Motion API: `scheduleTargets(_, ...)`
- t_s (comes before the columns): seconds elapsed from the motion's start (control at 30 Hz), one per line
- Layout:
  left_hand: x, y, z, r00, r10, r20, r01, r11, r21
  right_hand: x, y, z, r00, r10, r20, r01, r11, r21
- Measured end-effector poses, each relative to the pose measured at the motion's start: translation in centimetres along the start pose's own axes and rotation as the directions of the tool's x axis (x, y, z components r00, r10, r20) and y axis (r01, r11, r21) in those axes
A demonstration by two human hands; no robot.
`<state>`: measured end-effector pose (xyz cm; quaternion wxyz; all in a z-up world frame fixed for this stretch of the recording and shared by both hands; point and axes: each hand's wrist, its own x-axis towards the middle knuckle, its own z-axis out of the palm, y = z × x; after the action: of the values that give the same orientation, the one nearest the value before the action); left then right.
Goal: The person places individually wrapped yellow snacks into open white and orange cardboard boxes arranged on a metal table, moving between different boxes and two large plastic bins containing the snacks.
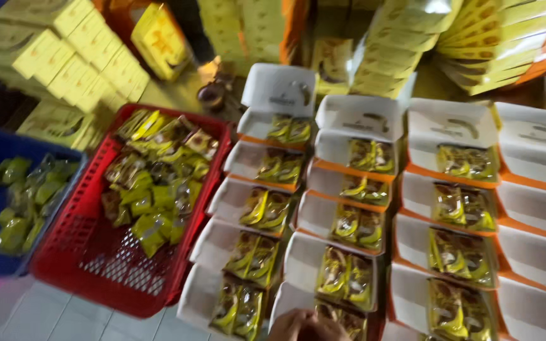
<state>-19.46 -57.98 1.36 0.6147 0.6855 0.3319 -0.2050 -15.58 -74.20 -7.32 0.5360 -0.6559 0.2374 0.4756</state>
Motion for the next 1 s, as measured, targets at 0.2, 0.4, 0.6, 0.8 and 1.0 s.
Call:
scheduleTargets(0.2, -8.1, 9.9, -15.7, 0.962, 0.230, 0.145, -0.237, 0.971, 0.031, -11.1, -8.9, 7.6, 0.955, -0.215, -0.204, 0.257, 0.942, 0.213)
scheduleTargets(0.4, -4.9, 2.2, -27.6, 0.810, 0.580, -0.090, -0.561, 0.810, 0.173, -15.5, -13.0, 14.0, 0.917, -0.349, -0.193, 0.370, 0.926, 0.081)
scheduleTargets(0.6, -6.0, 0.3, -33.2, 0.866, 0.373, -0.333, -0.348, 0.928, 0.135, -12.5, -13.9, 19.1, 0.900, -0.427, -0.086, 0.430, 0.903, 0.017)
scheduleTargets(0.8, -4.4, 0.2, -35.7, 0.806, 0.250, -0.536, -0.309, 0.951, -0.021, -7.3, -16.9, 20.9, 0.924, -0.375, 0.070, 0.372, 0.927, 0.047)
scheduleTargets(1.0, 5.1, 1.6, -47.6, 0.802, 0.359, -0.477, -0.282, 0.932, 0.227, -1.9, -21.7, 21.9, 0.826, -0.560, -0.065, 0.547, 0.825, -0.144)
